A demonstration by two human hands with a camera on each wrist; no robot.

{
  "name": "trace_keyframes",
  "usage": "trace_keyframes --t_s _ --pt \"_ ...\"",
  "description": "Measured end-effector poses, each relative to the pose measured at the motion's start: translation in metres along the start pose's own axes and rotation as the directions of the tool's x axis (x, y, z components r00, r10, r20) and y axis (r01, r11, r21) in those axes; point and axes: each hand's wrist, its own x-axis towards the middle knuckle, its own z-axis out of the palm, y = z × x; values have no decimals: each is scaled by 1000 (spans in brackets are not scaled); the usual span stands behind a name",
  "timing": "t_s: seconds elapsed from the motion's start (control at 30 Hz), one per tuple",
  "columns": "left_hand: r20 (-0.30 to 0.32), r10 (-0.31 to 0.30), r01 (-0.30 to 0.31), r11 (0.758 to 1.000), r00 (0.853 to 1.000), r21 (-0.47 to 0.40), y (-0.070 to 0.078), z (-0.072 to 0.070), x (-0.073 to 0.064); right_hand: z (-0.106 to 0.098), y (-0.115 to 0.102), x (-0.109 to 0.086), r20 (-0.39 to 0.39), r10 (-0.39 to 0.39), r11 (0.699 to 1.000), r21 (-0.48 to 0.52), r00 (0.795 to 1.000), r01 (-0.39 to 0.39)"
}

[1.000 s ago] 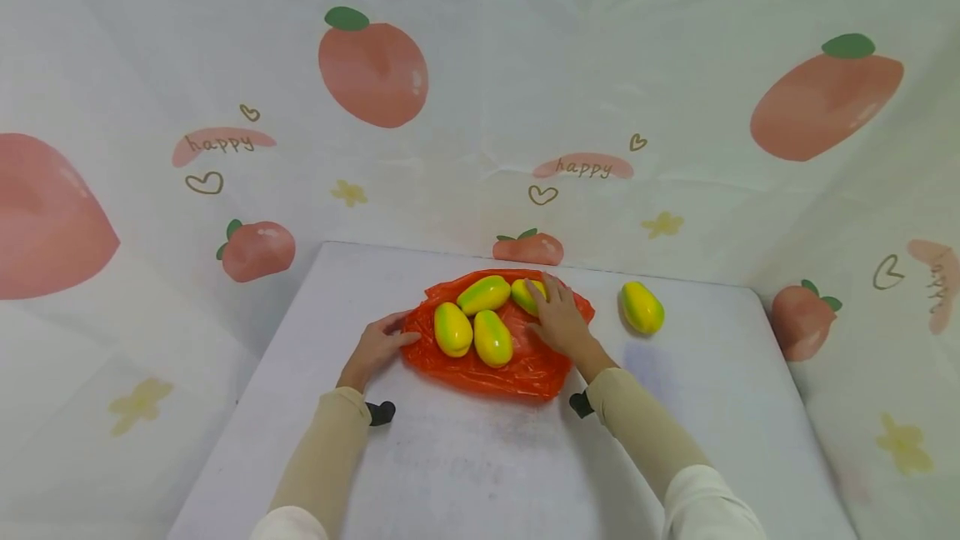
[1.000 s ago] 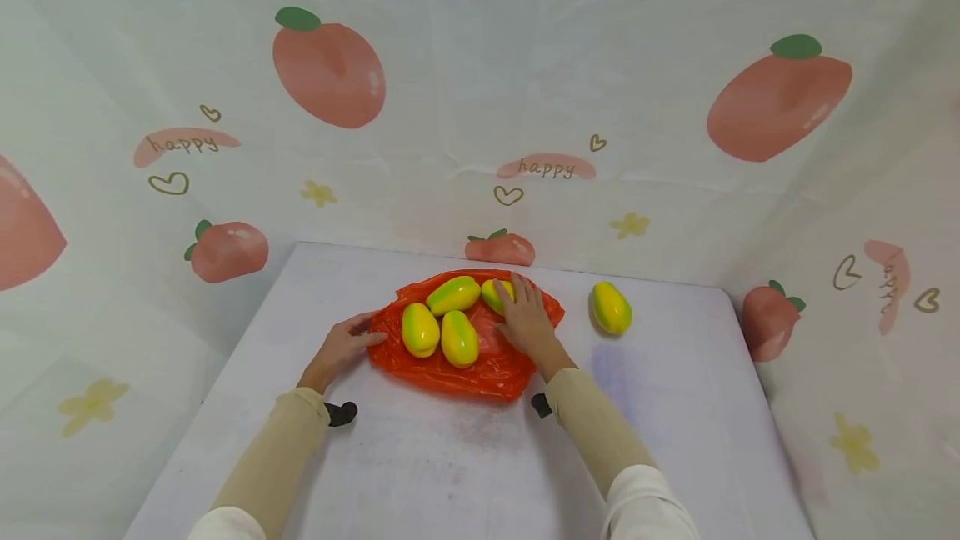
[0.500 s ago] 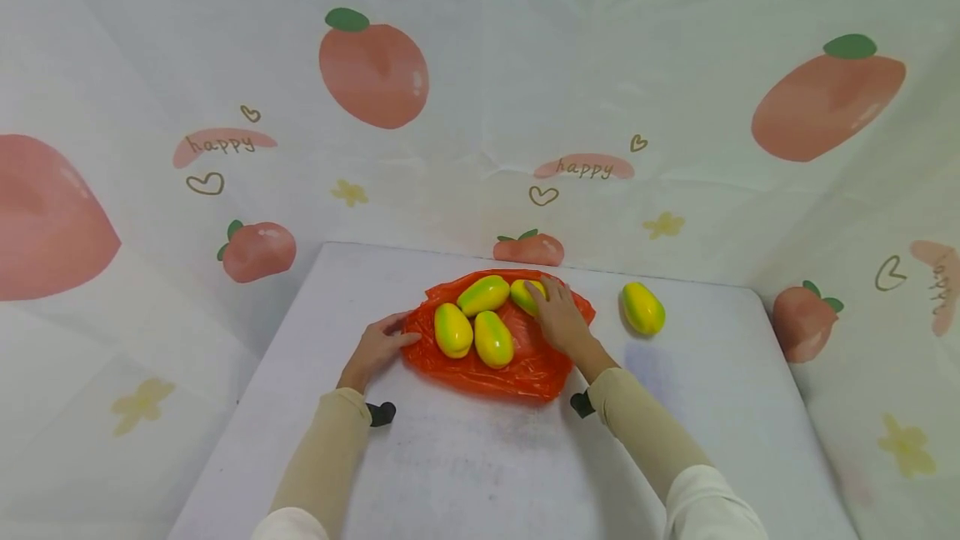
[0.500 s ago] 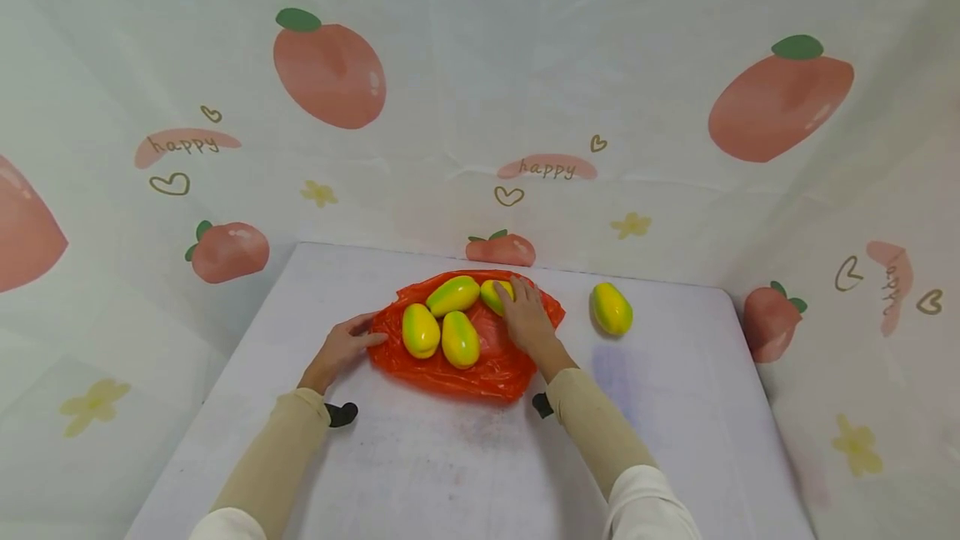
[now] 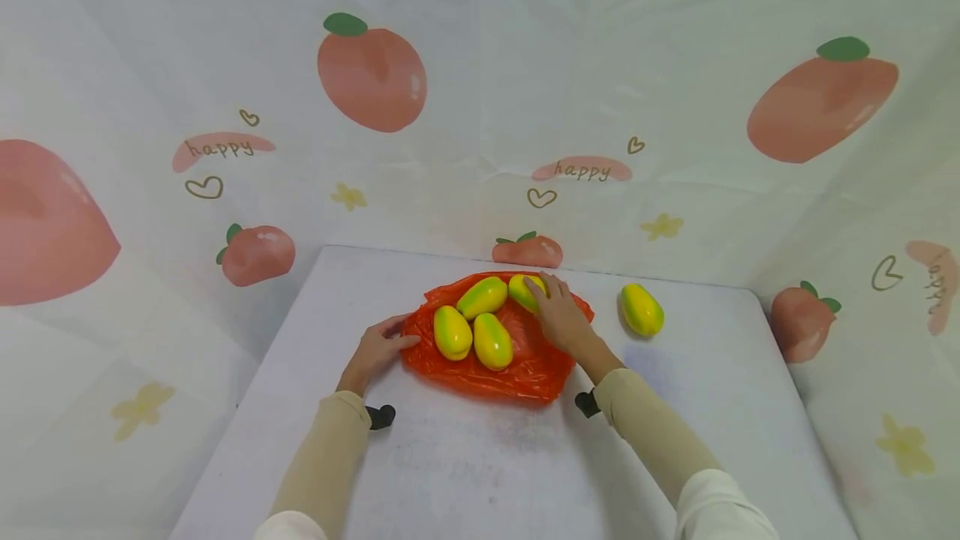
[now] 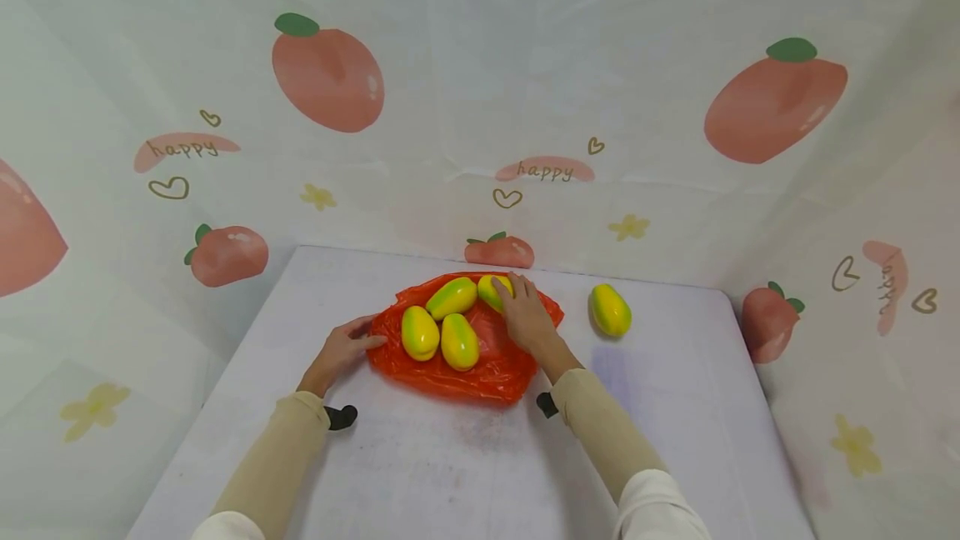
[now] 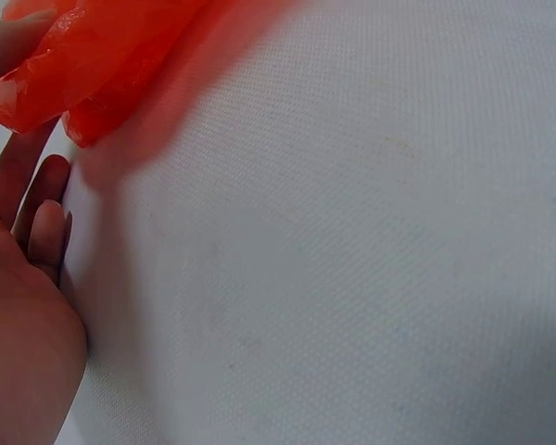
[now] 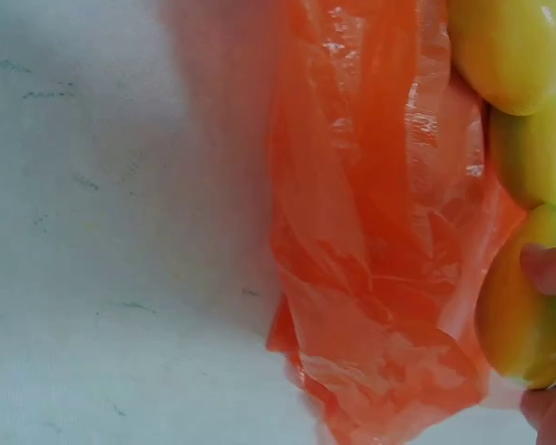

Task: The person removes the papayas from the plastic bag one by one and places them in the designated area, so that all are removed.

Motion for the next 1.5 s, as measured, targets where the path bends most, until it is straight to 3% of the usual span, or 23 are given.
trace_keyframes --t_s 0.47,0.9,1.17,1.5 --pt "-7 5 -6 1000 1000 -10 -6 -1 2 -14 -1 -10 -78 72 996 49 994 -68" --pt "-11 30 -30 1000 999 -4 -2 4 3 -24 9 -30 -215 141 978 179 966 -102" --pt "-10 29 -28 999 1000 22 1 1 -1 -23 20 -39 -210 228 959 216 951 -183" --pt "-8 29 -29 999 1000 35 -3 1 3 -31 36 -54 -259 246 950 256 934 -179"
